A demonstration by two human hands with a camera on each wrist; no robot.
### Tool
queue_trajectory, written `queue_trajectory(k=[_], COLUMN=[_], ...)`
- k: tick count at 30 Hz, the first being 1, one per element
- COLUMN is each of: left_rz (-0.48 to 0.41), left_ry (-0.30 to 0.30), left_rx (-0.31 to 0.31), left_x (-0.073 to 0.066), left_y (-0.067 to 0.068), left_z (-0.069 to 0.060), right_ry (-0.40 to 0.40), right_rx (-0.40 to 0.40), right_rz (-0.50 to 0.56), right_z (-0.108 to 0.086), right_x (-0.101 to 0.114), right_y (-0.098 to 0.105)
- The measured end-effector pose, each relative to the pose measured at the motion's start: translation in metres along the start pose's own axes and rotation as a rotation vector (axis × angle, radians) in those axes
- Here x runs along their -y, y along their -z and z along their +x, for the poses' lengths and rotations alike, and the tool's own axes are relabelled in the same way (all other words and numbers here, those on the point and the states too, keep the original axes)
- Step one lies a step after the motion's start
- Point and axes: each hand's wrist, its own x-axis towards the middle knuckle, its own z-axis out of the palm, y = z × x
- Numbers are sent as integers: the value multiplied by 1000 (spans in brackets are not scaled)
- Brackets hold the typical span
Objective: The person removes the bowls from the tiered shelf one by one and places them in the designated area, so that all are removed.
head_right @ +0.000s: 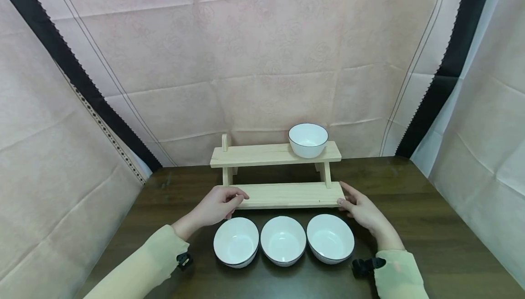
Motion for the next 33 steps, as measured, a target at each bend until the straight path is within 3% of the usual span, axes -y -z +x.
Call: queue_trajectory(k=[13, 18, 25, 33], left_rz=[-47, -77, -119, -176], left_ry=[-11, -14, -59, -4], left_rx=[19, 21, -69, -189], left_x=[-28, -41, -71, -86], left_y=[-13, -17, -12, -9], left_z=[17, 29, 53, 79], right_ry=[-3, -1, 1, 1], right_rx=[8, 5, 6, 10], right_rz=[4, 8, 10, 16], right_z=[1, 0, -1, -1], right_x=[1, 1, 1, 1], right_y=[0, -1, 1, 0])
